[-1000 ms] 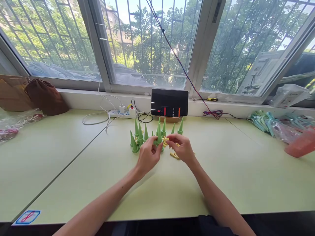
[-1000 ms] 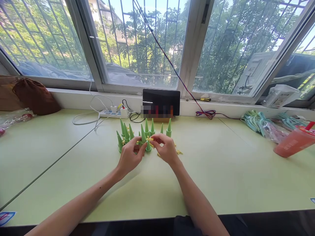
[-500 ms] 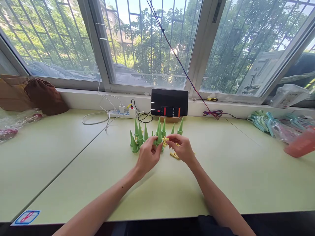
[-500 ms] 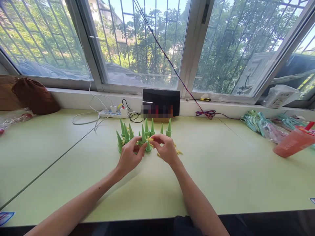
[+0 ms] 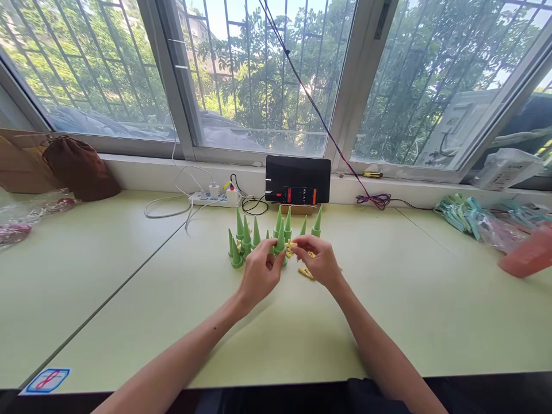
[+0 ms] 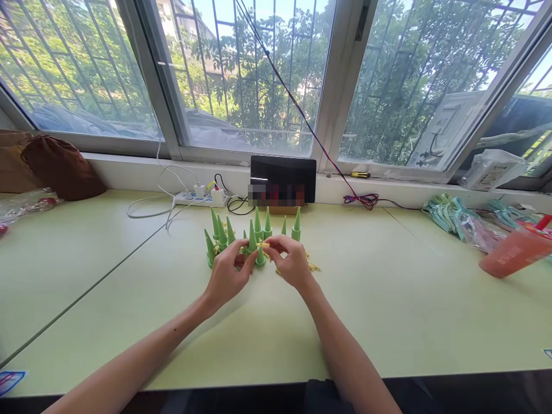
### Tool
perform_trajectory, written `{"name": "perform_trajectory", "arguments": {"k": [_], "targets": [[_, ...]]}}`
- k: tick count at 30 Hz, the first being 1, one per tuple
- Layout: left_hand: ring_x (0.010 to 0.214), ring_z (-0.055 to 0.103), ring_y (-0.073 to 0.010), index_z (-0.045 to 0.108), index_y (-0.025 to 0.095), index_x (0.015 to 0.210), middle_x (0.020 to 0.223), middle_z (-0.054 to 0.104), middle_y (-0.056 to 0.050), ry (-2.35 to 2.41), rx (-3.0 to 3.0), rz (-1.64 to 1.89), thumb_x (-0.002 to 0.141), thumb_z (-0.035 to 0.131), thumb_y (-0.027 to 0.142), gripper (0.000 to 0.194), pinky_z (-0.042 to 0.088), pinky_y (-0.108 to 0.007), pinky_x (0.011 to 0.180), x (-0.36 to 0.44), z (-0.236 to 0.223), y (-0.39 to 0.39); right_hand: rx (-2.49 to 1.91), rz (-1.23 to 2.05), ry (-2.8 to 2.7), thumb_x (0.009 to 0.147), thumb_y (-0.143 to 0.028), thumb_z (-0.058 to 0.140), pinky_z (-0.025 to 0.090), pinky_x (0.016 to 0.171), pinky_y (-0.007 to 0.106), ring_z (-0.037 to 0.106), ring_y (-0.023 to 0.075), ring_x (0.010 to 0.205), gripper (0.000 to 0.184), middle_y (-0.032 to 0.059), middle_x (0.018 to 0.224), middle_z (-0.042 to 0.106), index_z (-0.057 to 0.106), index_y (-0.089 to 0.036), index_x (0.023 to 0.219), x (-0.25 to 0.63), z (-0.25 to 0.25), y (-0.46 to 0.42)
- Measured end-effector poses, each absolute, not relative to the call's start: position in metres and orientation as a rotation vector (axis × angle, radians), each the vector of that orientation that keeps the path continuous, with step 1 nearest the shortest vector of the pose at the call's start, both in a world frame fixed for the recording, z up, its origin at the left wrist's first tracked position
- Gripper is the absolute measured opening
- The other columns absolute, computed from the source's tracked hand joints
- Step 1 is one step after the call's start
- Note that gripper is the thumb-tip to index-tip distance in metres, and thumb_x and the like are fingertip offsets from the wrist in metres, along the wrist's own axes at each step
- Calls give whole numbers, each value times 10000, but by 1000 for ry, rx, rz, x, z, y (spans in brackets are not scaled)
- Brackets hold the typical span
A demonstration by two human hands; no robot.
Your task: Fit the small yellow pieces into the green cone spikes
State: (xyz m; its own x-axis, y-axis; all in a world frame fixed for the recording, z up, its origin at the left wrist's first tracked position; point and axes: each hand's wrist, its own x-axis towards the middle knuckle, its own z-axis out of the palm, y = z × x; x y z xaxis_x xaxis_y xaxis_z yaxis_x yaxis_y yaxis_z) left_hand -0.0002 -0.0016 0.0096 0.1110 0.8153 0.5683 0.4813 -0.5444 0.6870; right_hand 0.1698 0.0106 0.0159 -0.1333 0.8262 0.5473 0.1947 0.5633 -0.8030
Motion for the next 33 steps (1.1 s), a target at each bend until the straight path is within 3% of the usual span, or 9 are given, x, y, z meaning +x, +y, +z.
{"name": "perform_trajectory", "arguments": {"k": [5,13,20,27,33], "targets": [[483,582,-134,540,191,1030,663,602,17,1268,2076,1423,900,561,382,232,466,-260,518,0,10,-2,-899,651,-1683,896,-402,595,522,623,285,600,149,628,220,43,804,660,646,-188,894,169,18,9],[491,568,-124,550,185,1027,672,602,11,1270,2098,1409,902,558,351,208,469,-255,534,0,9,-2,-960,627,-1743,948,-430,502,443,557,263,540,134,544,325,-3,603,558,608,-183,766,169,18,9],[479,553,-116,545,183,1032,671,594,14,1286,2103,1415,903,559,351,212,455,-247,519,-1,10,-2,-890,667,-1692,883,-405,614,516,631,278,598,148,634,238,24,764,637,625,-186,975,169,18,8],[488,577,-130,541,182,1034,681,611,7,1292,2092,1410,899,560,367,229,468,-259,525,-1,9,-2,-898,669,-1694,897,-417,588,511,605,277,584,141,598,231,30,761,644,628,-189,886,168,18,8],[495,580,-136,544,189,1025,671,607,7,1270,2102,1412,903,552,374,222,473,-266,533,-1,6,-1,-950,642,-1733,937,-462,511,459,554,264,541,135,539,330,-3,599,564,615,-186,788,168,18,8]]}}
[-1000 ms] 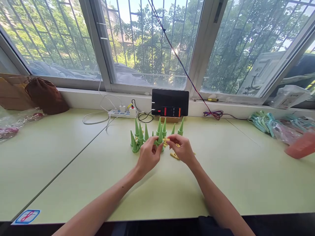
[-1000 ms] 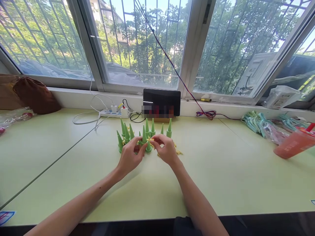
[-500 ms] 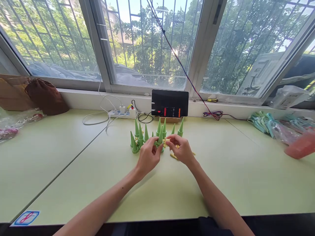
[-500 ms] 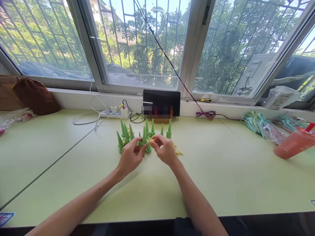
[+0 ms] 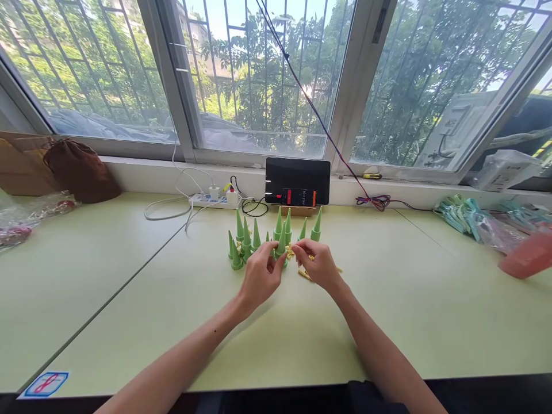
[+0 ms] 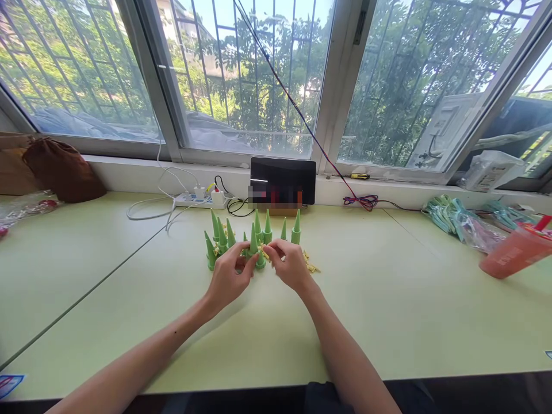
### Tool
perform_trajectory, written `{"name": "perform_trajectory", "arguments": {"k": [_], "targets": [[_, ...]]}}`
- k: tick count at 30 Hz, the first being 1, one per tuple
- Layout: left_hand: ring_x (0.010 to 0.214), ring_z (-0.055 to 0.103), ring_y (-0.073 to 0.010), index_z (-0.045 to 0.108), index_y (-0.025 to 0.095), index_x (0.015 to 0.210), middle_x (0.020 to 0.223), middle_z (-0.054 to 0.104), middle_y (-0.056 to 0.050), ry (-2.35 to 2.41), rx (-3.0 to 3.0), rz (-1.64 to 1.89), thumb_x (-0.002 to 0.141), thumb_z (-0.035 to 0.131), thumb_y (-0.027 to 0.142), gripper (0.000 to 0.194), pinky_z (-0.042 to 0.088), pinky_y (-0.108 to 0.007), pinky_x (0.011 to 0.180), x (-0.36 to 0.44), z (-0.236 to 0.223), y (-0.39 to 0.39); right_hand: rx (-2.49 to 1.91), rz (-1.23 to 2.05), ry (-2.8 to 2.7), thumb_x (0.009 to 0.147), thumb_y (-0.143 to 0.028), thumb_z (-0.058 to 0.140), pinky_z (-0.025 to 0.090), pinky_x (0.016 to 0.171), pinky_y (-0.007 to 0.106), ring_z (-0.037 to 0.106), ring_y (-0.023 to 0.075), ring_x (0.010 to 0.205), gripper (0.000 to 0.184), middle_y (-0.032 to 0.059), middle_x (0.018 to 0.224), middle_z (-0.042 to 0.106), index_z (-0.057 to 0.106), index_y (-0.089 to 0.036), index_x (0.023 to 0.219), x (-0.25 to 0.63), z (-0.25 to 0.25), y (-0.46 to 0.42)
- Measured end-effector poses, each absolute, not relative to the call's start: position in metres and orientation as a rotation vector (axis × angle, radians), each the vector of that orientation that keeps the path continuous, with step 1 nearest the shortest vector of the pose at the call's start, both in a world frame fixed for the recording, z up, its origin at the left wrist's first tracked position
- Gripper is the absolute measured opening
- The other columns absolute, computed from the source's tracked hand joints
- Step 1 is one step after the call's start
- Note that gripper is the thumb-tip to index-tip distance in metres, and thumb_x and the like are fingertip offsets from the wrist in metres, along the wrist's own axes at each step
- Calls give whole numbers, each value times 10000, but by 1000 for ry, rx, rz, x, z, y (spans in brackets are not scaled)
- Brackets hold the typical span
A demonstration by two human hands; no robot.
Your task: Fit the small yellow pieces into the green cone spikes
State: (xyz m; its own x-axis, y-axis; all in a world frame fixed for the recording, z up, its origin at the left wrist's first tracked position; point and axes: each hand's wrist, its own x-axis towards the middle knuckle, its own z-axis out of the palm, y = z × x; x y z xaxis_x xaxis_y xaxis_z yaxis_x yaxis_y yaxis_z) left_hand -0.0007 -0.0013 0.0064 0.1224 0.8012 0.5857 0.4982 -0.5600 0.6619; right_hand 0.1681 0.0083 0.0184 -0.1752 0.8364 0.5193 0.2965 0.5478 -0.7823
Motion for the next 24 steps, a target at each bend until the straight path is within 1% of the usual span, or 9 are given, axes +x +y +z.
{"name": "perform_trajectory", "arguments": {"k": [3,7,9,13,15,20,24], "targets": [[498,582,-138,543,187,1030,666,605,8,1269,2094,1414,901,558,378,231,471,-267,535,-1,7,-1,-952,645,-1725,937,-460,511,461,549,263,546,132,539,328,3,626,580,620,-183,800,168,19,8],[482,566,-132,544,184,1039,655,600,12,1294,2083,1417,897,563,372,236,457,-262,522,-1,9,-2,-914,658,-1689,897,-422,588,501,589,273,587,142,591,243,22,723,631,629,-184,921,168,18,8],[481,565,-132,545,184,1037,653,601,12,1300,2082,1415,898,561,374,236,452,-261,517,-1,9,-2,-893,663,-1680,878,-409,616,523,616,282,605,151,622,238,29,757,647,626,-188,967,168,18,8],[476,568,-134,542,189,1040,650,602,14,1289,2081,1416,901,556,384,240,450,-259,509,-1,9,-1,-880,672,-1685,882,-412,607,540,629,293,615,151,628,229,52,830,678,629,-191,940,168,17,8],[478,572,-136,542,189,1041,652,605,12,1285,2081,1417,900,557,385,241,454,-260,509,-1,8,-1,-887,671,-1690,888,-419,597,533,614,291,606,147,602,233,49,816,674,629,-191,920,168,18,7],[486,584,-143,546,185,1042,662,624,1,1299,2082,1401,893,563,383,249,467,-267,518,-1,7,-1,-914,668,-1699,902,-431,571,484,550,269,564,137,547,248,17,699,617,630,-191,882,167,20,7],[490,593,-152,551,183,1037,657,624,-2,1308,2073,1387,893,562,384,247,478,-277,532,-1,8,-2,-921,684,-1700,911,-418,559,470,553,266,549,135,543,241,4,669,587,618,-191,855,168,19,7]]}}
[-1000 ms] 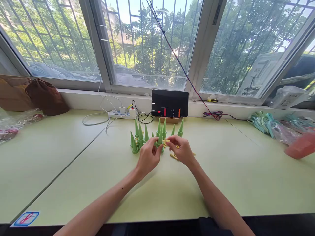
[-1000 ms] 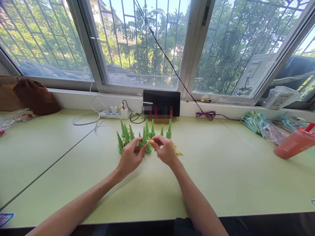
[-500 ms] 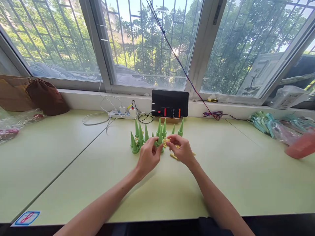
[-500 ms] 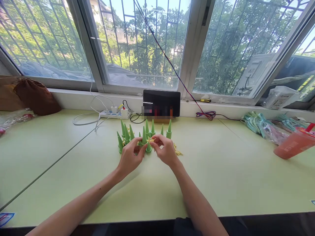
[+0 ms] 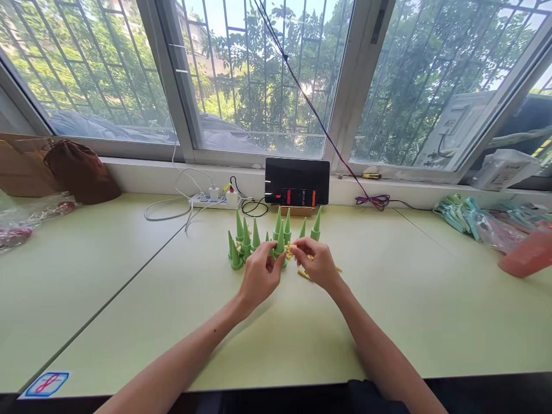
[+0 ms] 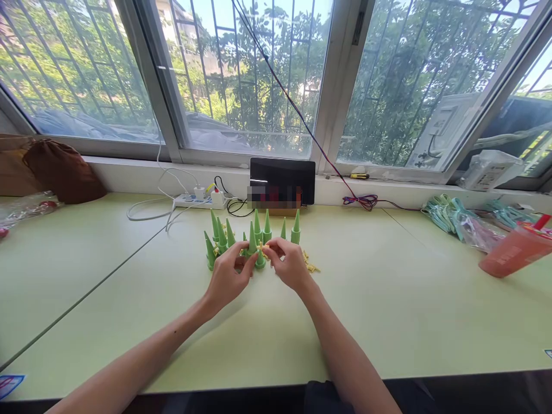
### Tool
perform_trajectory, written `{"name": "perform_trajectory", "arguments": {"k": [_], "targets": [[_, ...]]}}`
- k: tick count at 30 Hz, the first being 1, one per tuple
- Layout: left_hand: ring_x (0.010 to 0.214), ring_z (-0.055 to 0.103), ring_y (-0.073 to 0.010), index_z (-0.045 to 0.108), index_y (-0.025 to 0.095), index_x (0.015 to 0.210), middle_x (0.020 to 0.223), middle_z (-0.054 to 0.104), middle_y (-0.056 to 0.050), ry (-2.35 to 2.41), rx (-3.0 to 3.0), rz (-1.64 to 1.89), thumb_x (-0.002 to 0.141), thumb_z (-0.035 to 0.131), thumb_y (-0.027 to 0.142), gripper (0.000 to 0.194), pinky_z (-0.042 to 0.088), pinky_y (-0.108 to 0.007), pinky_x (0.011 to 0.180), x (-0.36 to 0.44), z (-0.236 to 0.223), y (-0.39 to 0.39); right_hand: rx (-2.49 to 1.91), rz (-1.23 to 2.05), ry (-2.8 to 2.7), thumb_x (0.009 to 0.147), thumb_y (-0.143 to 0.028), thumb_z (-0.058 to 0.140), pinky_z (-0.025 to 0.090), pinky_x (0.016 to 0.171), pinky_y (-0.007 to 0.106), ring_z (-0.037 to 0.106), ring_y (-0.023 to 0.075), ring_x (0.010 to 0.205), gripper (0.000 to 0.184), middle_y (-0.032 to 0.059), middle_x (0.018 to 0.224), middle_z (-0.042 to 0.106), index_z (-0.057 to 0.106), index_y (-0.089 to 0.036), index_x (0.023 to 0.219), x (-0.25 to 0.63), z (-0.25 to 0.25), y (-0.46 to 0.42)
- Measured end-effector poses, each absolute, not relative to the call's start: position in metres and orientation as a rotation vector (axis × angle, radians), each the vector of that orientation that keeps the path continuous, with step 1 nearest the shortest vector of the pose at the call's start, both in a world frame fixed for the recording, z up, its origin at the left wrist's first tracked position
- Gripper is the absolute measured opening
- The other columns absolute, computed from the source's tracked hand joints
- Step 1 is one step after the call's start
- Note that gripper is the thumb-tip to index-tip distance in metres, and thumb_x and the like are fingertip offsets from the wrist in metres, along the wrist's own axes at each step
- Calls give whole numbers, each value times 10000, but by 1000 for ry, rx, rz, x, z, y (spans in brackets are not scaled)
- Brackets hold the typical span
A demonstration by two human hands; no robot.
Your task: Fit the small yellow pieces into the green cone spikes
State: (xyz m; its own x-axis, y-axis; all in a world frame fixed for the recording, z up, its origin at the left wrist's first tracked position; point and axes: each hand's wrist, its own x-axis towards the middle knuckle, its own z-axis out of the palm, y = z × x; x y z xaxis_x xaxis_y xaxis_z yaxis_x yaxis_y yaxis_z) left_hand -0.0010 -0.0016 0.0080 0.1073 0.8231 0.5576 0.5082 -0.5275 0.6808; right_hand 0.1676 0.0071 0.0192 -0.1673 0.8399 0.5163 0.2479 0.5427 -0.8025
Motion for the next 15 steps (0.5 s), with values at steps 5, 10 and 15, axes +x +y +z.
{"name": "perform_trajectory", "arguments": {"k": [5,10,15], "targets": [[486,588,-149,548,182,1037,663,626,-4,1310,2068,1384,895,560,379,244,484,-281,541,0,9,-2,-935,679,-1713,919,-427,544,459,556,262,547,138,562,255,4,673,582,600,-194,833,168,18,8],[489,585,-143,548,182,1036,685,627,-9,1296,2072,1390,897,560,367,231,478,-274,535,-1,8,-2,-946,653,-1727,933,-422,530,432,549,253,533,131,554,272,-5,638,565,601,-187,816,168,19,7],[492,581,-137,546,177,1041,697,621,-6,1281,2074,1390,901,558,364,234,477,-268,532,-1,7,-2,-949,645,-1736,947,-430,509,402,531,243,499,117,517,308,-20,581,536,587,-181,786,169,16,9]]}}
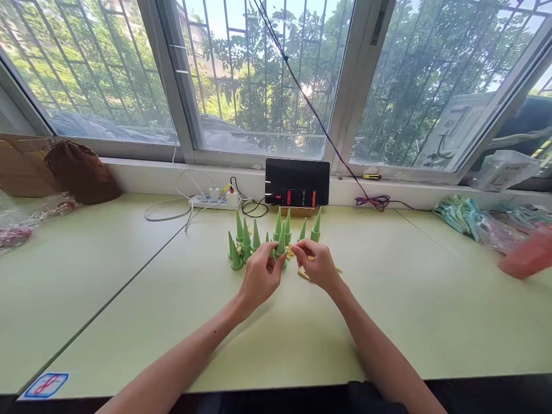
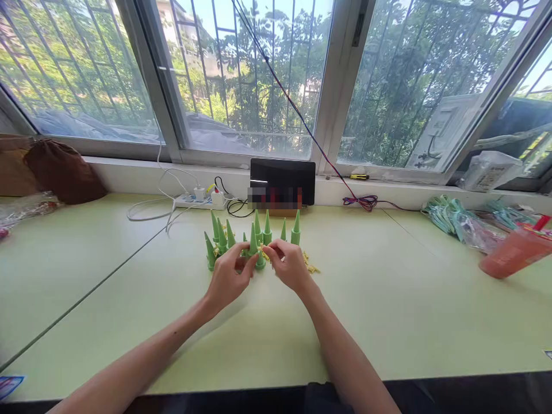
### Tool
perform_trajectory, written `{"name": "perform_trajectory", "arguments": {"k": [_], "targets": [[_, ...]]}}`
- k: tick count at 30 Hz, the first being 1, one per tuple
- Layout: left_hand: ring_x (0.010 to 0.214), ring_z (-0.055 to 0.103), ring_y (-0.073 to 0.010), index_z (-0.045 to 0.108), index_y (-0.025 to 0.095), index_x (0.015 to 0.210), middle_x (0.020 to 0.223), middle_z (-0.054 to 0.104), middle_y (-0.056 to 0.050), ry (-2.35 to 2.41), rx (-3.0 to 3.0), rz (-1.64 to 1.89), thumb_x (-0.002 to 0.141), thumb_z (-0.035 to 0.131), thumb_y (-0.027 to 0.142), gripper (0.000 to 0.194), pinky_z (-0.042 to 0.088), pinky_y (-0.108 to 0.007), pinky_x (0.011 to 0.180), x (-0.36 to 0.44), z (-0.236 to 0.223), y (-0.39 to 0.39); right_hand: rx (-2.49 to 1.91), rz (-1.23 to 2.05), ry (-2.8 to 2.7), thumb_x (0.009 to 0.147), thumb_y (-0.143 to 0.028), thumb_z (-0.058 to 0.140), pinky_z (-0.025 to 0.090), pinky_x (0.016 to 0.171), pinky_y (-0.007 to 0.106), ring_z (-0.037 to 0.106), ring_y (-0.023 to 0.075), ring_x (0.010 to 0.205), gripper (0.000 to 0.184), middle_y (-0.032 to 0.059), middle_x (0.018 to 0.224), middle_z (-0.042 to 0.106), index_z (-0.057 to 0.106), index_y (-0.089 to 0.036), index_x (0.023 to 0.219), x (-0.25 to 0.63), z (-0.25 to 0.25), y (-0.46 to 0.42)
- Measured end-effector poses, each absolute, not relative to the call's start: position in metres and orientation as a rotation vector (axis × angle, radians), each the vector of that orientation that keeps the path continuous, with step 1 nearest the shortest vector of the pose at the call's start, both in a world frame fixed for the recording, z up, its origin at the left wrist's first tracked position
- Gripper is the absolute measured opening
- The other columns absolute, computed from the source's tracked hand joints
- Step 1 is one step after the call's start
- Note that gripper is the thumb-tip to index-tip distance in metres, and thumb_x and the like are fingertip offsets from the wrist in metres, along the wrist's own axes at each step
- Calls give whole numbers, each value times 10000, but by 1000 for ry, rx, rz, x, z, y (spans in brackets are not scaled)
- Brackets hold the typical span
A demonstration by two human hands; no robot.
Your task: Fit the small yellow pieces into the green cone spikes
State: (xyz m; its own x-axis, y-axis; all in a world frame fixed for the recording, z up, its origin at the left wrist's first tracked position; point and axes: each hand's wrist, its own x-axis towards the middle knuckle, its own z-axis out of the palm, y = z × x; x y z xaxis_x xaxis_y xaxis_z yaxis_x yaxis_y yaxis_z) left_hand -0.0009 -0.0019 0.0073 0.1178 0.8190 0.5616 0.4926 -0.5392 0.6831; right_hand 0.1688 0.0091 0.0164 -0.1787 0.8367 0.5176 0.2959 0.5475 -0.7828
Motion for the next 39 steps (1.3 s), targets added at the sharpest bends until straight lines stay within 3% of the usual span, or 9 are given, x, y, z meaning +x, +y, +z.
{"name": "perform_trajectory", "arguments": {"k": [8,16,22,27,33,39], "targets": [[493,576,-124,549,181,1032,704,611,1,1239,2101,1396,904,558,343,207,472,-253,528,0,8,-3,-1010,566,-1765,971,-464,439,335,505,243,427,102,486,443,-24,527,482,486,-185,631,170,10,13],[463,555,-119,542,182,1020,654,586,23,1264,2093,1433,901,567,350,207,459,-252,507,-1,9,-1,-933,625,-1779,928,-423,536,380,534,246,513,123,566,294,13,677,591,605,-172,792,169,15,10],[470,568,-127,533,184,1024,661,594,17,1251,2094,1417,904,563,354,211,470,-260,511,0,9,-2,-975,594,-1803,959,-434,474,341,517,249,439,104,502,410,-17,555,505,512,-180,639,169,12,12],[485,570,-123,536,179,1028,681,602,7,1241,2091,1408,907,556,351,211,473,-256,517,0,8,-2,-1012,576,-1794,967,-467,443,332,503,250,424,102,480,453,-26,511,474,516,-180,624,169,12,13],[490,564,-118,537,181,1053,710,606,1,1251,2108,1422,907,553,354,226,469,-254,518,-2,6,0,-931,646,-1715,897,-430,587,404,529,247,519,120,553,247,7,700,603,598,-183,882,168,16,9],[497,572,-123,539,183,1042,707,604,1,1244,2117,1400,904,558,350,217,476,-256,531,-1,5,-1,-959,638,-1741,937,-439,517,387,519,247,491,115,522,325,-9,605,550,568,-182,745,168,13,10]]}}
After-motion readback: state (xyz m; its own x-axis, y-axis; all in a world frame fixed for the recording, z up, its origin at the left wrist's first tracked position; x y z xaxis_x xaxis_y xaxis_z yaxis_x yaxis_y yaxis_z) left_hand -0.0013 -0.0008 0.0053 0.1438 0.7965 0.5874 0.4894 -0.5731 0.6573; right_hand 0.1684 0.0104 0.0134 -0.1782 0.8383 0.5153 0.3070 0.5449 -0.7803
